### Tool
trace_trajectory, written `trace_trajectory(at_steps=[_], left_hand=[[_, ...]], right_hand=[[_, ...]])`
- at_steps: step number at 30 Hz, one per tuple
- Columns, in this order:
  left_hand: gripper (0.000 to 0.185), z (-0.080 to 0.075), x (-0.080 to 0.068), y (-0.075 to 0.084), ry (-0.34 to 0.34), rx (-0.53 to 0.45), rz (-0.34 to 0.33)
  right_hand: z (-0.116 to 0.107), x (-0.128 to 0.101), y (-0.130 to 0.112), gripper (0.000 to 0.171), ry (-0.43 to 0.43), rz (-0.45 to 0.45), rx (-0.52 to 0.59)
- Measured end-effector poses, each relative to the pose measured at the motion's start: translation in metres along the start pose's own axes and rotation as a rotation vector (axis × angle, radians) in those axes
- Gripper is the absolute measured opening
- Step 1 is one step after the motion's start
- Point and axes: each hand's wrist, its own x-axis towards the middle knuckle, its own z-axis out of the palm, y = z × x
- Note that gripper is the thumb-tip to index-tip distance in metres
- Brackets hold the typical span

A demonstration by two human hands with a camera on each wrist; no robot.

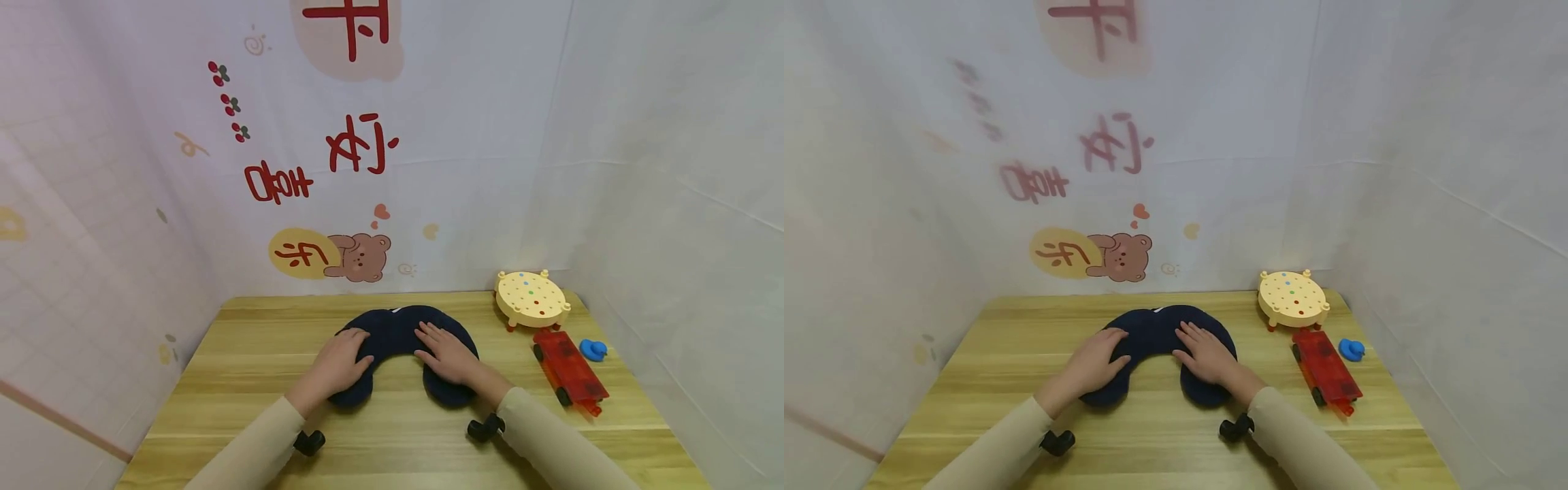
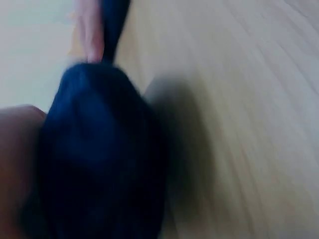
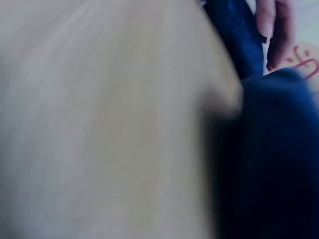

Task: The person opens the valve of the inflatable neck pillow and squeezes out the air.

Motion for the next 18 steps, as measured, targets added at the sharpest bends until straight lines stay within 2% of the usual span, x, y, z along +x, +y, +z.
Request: trace_trajectory(at_steps=[3, 5, 6, 9, 12, 15, 18], left_hand=[[0.076, 0.012, 0.016, 0.001, -0.170, 0.102, 0.020], [0.086, 0.019, 0.028, -0.004, -0.240, 0.141, 0.025], [0.090, 0.022, 0.035, -0.007, -0.254, 0.147, 0.034], [0.094, 0.029, 0.054, -0.014, -0.265, 0.151, 0.048], [0.094, 0.035, 0.066, -0.019, -0.262, 0.156, 0.031], [0.093, 0.042, 0.067, -0.024, -0.254, 0.155, 0.007], [0.091, 0.048, 0.063, -0.027, -0.224, 0.132, 0.015]], right_hand=[[0.005, 0.004, 0.005, 0.071, -0.013, 0.009, -0.014], [0.007, 0.011, 0.012, 0.074, -0.022, 0.048, -0.026], [0.009, 0.014, 0.017, 0.075, -0.028, 0.071, -0.035], [0.009, 0.025, 0.027, 0.078, -0.045, 0.144, -0.045], [0.010, 0.030, 0.029, 0.078, -0.047, 0.178, -0.042], [0.014, 0.032, 0.027, 0.078, -0.047, 0.194, -0.036], [0.020, 0.029, 0.029, 0.081, -0.034, 0.193, -0.021]])
